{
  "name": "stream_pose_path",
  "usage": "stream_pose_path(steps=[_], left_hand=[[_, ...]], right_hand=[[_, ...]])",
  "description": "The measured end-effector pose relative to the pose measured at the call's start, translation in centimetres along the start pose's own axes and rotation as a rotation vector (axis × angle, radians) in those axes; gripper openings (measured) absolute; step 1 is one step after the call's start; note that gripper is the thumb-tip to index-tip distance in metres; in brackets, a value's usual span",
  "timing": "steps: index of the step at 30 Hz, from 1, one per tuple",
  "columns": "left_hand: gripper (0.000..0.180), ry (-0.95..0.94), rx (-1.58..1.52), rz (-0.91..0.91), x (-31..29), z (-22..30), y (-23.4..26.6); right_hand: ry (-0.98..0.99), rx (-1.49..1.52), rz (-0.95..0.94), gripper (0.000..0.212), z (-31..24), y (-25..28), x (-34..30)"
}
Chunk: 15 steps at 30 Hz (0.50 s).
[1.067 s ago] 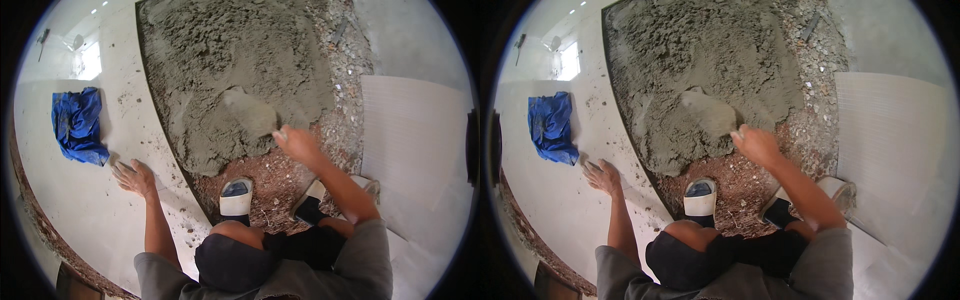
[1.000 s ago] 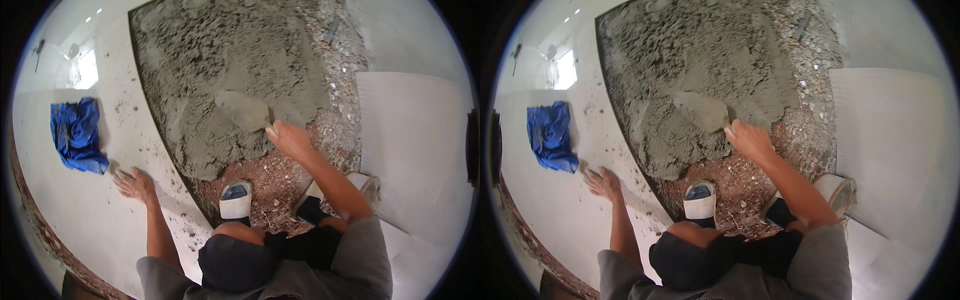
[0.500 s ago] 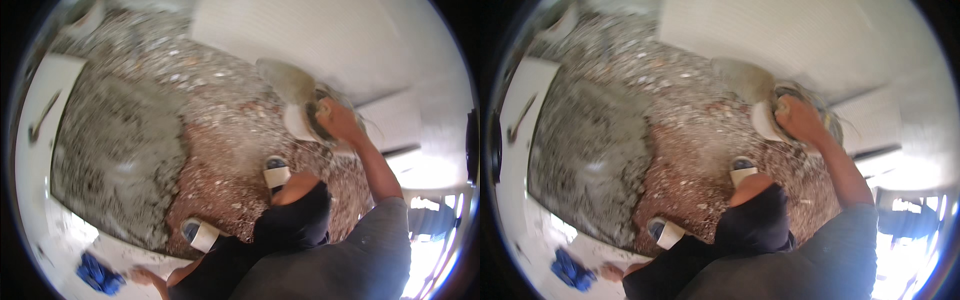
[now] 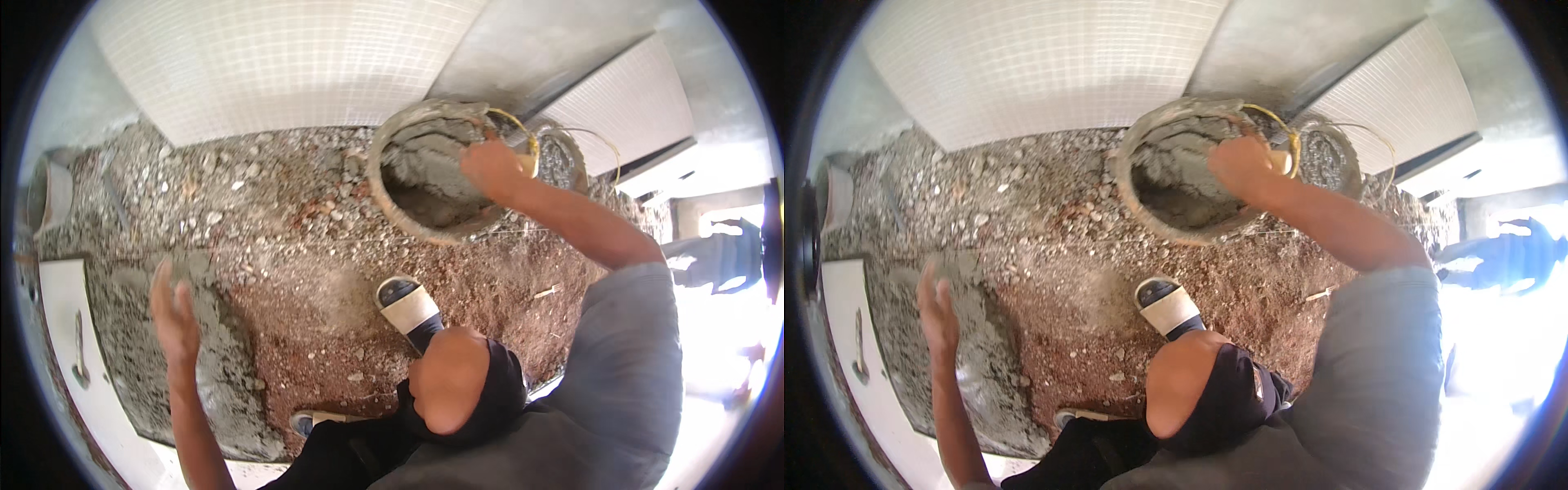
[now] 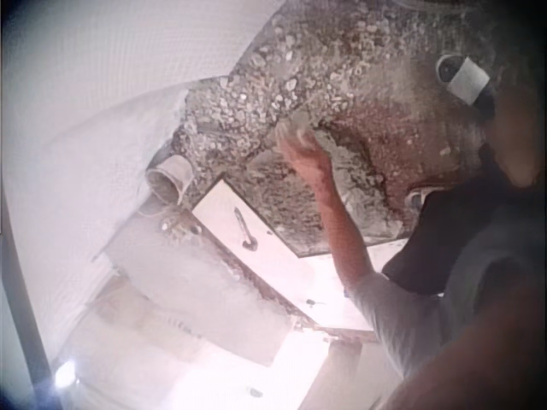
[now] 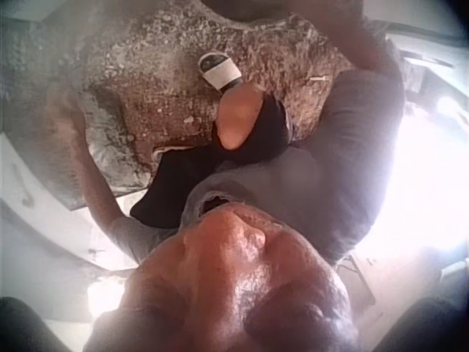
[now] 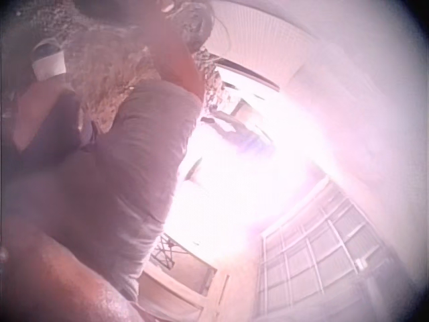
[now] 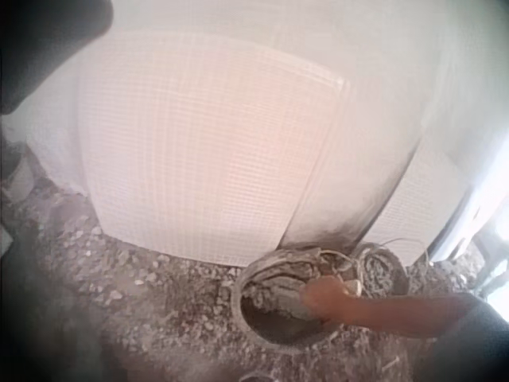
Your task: The person places a large white tile onto a prepared bed of cement on the floor, taps it with a rubber mallet to level it, and then spreads additional cement with a trowel to prepare the adjacent area for the next tile.
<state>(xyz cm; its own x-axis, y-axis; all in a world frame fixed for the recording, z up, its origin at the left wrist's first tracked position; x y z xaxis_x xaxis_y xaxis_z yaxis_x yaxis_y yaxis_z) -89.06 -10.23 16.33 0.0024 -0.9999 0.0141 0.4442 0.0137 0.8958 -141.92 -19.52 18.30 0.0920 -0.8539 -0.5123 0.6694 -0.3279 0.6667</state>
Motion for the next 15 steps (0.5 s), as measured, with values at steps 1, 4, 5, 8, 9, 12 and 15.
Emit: stream_pose_path(steps=[1, 4, 5, 8, 9, 12, 15], left_hand=[[0.052, -0.102, -0.060, -0.017, 3.1, 4.7, -1.8], [0.063, -0.080, -0.306, -0.203, 9.5, 15.6, -9.0], [0.065, -0.072, -0.371, -0.255, 10.5, 18.6, -11.4], [0.074, -0.050, -0.822, -0.371, 9.9, 25.1, -17.1], [0.073, -0.037, -0.872, -0.324, 9.4, 25.9, -17.9], [0.070, -0.023, -1.030, -0.170, 8.3, 27.9, -19.8], [0.068, -0.031, -1.168, -0.007, 7.6, 28.6, -20.4]], right_hand=[[0.083, 0.040, 0.156, 0.018, -0.7, -0.7, -1.3], [0.106, 0.167, 0.118, 0.019, -0.1, -3.2, -5.3], [-0.049, 0.329, -0.084, 0.019, 1.6, -4.2, -6.1], [-0.281, 0.482, -0.333, 0.019, 5.7, -3.1, -8.4], [-0.235, 0.342, -0.230, 0.021, 7.4, -1.3, -8.8], [-0.141, 0.086, -0.065, 0.024, 9.1, 1.2, -6.9], [-0.126, 0.140, -0.327, 0.020, 7.0, -2.2, -3.6]])
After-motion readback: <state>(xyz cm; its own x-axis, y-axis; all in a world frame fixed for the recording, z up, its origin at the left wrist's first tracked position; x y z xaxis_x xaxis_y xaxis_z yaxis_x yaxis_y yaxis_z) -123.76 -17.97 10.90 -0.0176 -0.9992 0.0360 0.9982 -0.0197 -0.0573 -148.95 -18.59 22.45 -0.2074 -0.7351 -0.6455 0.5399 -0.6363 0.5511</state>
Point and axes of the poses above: each hand's wrist, its own x-axis towards the middle knuckle, its own y-axis out of the back of the hand, z = x × y, the point moved 7 cm from there along x, towards the middle knuckle, and after that the axes turned 4 degrees about -z, right-handed, at the moved point
